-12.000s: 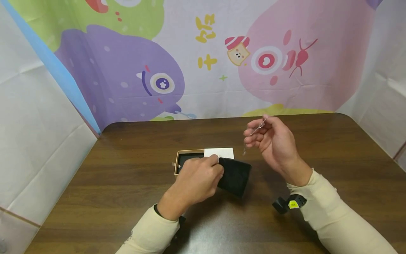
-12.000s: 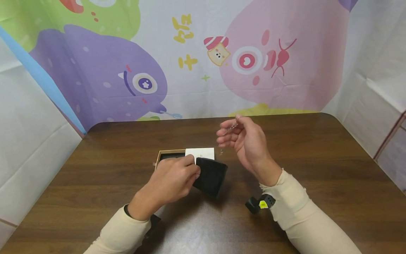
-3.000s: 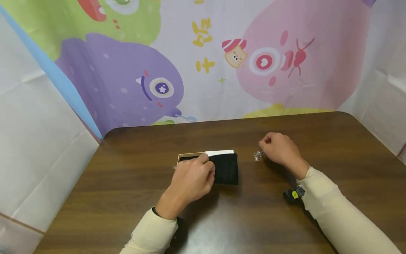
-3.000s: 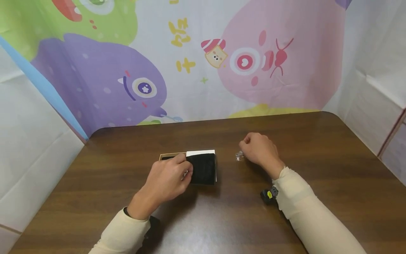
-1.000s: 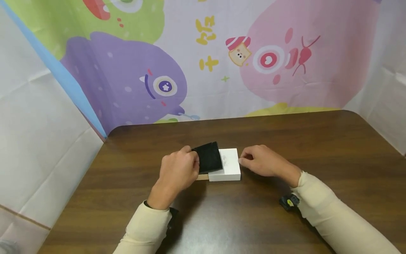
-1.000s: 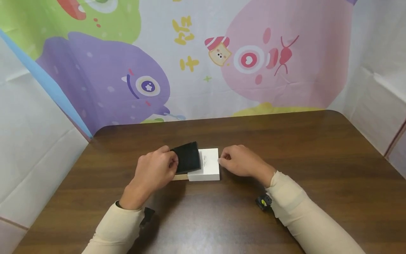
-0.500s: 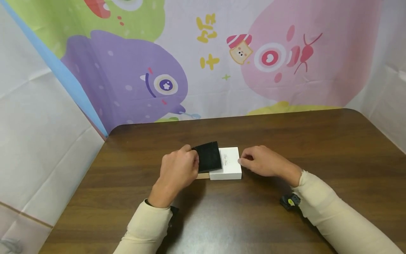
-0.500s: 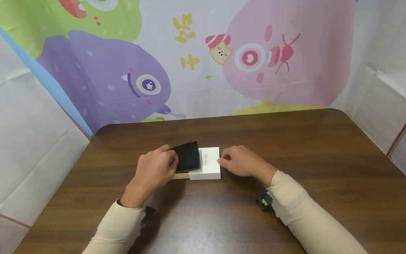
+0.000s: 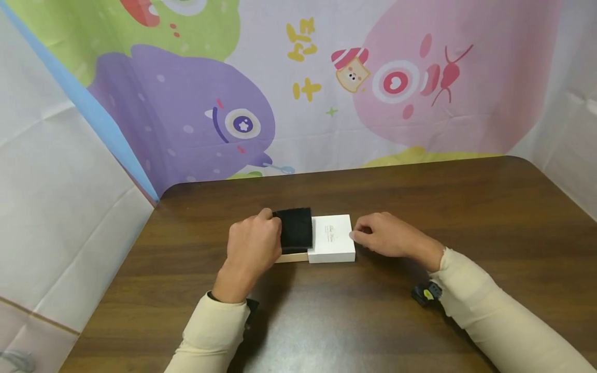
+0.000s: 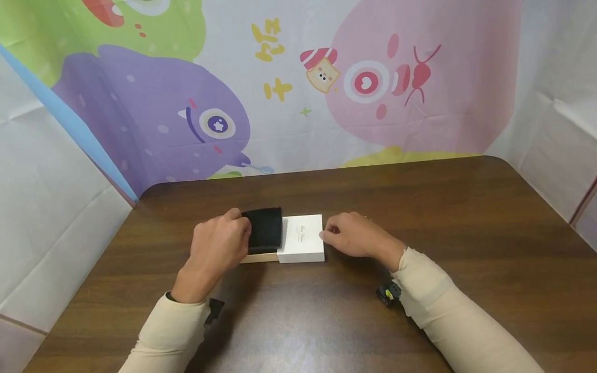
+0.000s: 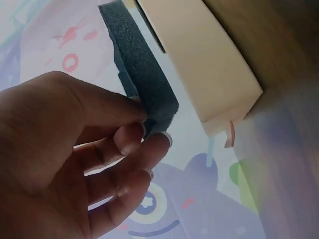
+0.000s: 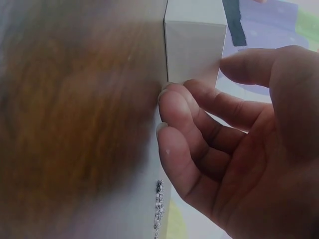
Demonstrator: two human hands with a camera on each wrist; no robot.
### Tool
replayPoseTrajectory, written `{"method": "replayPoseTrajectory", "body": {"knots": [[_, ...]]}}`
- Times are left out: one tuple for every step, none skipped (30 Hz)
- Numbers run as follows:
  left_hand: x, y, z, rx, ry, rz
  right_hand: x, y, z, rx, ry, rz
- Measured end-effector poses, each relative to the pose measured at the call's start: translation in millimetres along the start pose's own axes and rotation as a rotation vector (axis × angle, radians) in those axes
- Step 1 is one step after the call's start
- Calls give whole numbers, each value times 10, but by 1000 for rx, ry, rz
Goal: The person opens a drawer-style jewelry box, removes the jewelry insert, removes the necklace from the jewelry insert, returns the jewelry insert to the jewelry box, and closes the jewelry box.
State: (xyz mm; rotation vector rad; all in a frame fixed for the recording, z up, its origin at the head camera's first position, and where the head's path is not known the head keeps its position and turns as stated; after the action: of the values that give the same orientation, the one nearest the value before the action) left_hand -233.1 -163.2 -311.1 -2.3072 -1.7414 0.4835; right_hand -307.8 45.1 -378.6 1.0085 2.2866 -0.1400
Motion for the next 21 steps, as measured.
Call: {"method": "replayPoseTrajectory", "body": {"knots": [[-2,1,-4,4,-9,-1,2,-1,1,-1,1,1],[-4,3,-5,8,-17,-2,1,0,1,-1,2,1],[-7,4,-6,10,-21,-4,0,-1,1,-1,3,0],[-10,6,-5,12,-27,-6,-1,-1,1,-2,4,0],[-14,7,-5,14,-31,-9,-3,-1,0,-1,6,0],[-18,7,-5,14,-34,-12,-5,-2,0,-2,6,0],[-21,7,-3,14,-35,-15,-5,-1,1,-2,5,0],[-23,7,1,13,-36,-16,-5,0,1,-2,4,1],[-25,6,5,10,-37,-18,-4,0,1,-3,3,2],[-28,7,9,7,-40,-21,-3,0,2,-4,2,3],[-30,6,14,3,-38,-22,-2,0,3,-4,2,4],[-32,8,21,-3,-36,-25,0,0,4,-5,1,4],[-33,9,28,-10,-32,-27,2,-1,4,-5,0,5],[-35,10,36,-17,-26,-31,4,-2,5,-6,0,6],[-38,11,43,-24,-18,-35,8,-4,6,-6,0,6],[-41,11,50,-32,-6,-40,10,-5,6,-6,0,6],[-45,13,60,-43,8,-46,12,-7,6,-5,1,5],[-50,12,67,-54,22,-53,14,-8,6,-6,0,5],[-55,12,75,-65,37,-59,16,-9,6,-6,0,5],[-59,12,83,-76,50,-65,18,-10,6,-6,1,5],[-63,12,88,-87,61,-69,19,-11,6,-7,0,5]]}}
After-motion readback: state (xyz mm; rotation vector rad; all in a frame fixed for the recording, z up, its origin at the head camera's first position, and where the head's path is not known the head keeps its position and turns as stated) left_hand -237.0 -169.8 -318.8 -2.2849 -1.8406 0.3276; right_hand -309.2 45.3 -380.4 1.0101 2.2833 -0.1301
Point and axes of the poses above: each hand's wrist, its own y-axis away from the middle knuckle, its own z-axis out of the palm, x = y × z, the point moved 8 cm from there along -y, towards the middle knuckle, and after that the axes turned 8 degrees about -x, right-handed, at the moved point
